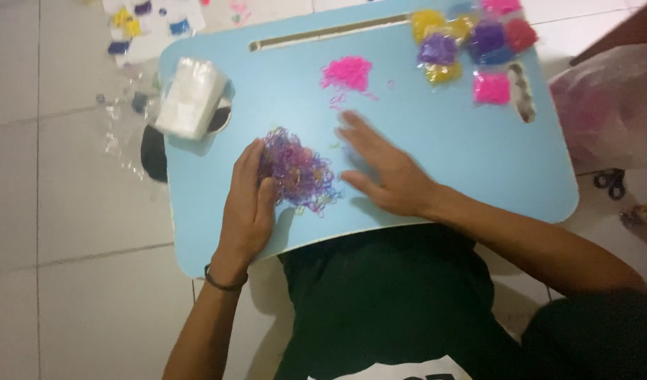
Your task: Sorting and grouping small, colorful rubber bands on a small table.
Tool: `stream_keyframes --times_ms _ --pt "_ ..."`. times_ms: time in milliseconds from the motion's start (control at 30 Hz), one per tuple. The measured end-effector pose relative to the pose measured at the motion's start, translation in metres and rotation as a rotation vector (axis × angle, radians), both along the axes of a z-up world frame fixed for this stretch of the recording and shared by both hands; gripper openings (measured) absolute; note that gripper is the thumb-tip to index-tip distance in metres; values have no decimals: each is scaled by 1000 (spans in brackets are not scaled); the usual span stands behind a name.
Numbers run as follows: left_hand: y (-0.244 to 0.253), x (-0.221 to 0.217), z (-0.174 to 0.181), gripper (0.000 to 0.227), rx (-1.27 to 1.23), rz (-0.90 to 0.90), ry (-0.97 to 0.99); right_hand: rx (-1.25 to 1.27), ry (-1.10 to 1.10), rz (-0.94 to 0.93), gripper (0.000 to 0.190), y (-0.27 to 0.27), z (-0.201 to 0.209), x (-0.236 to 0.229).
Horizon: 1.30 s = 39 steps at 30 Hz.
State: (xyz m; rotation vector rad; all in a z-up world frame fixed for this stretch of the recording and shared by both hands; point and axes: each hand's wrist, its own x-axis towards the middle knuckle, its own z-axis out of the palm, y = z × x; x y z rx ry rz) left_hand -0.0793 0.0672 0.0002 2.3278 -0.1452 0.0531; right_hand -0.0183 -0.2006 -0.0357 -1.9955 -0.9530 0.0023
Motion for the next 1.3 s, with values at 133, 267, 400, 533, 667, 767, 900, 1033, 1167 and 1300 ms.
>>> stream_keyframes --times_ms 133,267,400,533,667,767,900,1033,1167,1300 --pt "3 -3 -7 61 -65 15 -13 -267 -119 -73 88 -18 2 -23" --pt "2 -1 -9 60 -40 0 -57 -388 -163 -42 114 11 7 -20" --pt "2 -2 -7 59 -50 -2 -52 -371 -249 17 124 57 -7 -2" --pt "2 -2 -5 59 -70 2 -53 -489 -185 96 122 94 -10 19" --pt "7 -3 -17 60 -128 -21 -187 -359 -215 178 114 118 -13 37" --pt "8 -4 -13 55 -183 -4 -265 49 8 279 90 109 -14 42" --pt "9 -6 -11 52 -224 62 -293 474 218 168 41 101 6 56" --pt "5 -5 0 43 -178 71 -234 443 260 -124 15 93 18 59" --pt "4 5 -6 58 53 -76 -200 375 290 -285 59 87 5 64" --pt "-3 21 -19 73 260 -195 -200 427 358 -346 70 85 -15 72"
